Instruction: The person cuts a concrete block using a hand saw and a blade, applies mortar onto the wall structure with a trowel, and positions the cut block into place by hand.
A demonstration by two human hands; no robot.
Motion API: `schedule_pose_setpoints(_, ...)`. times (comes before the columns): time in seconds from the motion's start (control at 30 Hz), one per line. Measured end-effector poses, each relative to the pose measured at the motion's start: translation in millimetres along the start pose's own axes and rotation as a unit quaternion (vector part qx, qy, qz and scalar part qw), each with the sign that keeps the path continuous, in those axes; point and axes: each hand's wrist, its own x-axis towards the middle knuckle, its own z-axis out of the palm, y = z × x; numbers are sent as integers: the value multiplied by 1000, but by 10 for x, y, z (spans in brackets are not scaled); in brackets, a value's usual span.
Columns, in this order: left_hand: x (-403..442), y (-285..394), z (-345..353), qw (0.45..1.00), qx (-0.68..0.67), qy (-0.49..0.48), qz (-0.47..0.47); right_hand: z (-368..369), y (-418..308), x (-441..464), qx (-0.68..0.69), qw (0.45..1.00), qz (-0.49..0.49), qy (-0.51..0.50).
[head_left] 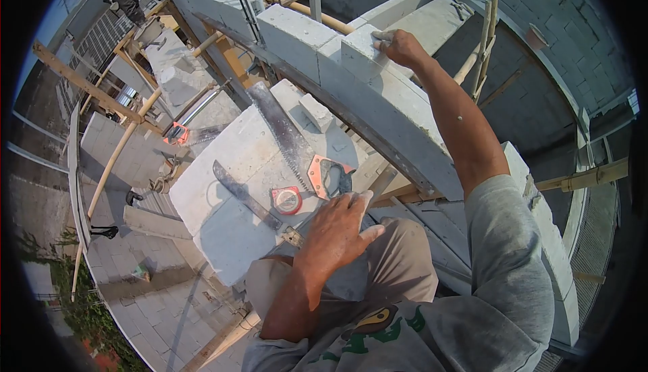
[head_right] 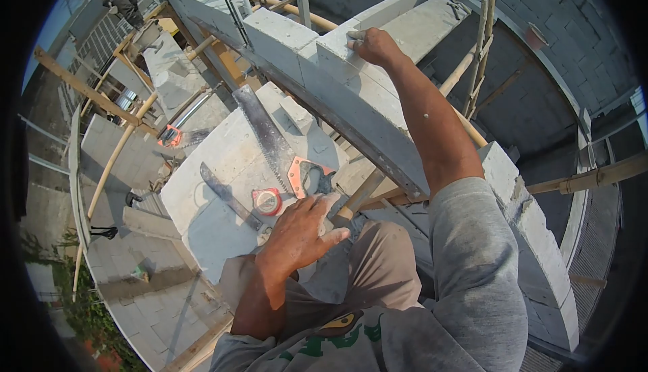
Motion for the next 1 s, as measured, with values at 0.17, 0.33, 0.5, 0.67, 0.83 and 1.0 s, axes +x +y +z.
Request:
schedule_pose_setpoints(0.17,-10,-2,-5,1000,-1,3,15,23,36,-29,6,1000,-2,8)
schedule_pose_setpoints(0.33,-15,2,-4,1000,-13,-4,11,-39,-12,61,-37,999,9,-21)
schedule_pose_setpoints(0.5,-23,-1,-7,1000,-3,3,12,-59,-329,173,-50,998,24,-21)
schedule_pose_setpoints(0.67,20,-109,42,1000,-3,11,25,129,-501,579,-76,974,198,-86)
schedule_pose_setpoints(0.83,141,-242,23,999,-10,11,31,189,-567,681,-74,957,259,-106)
schedule_pose_setpoints(1.0,291,-289,-45,999,-39,-36,6,-39,-381,656,39,942,330,-46)
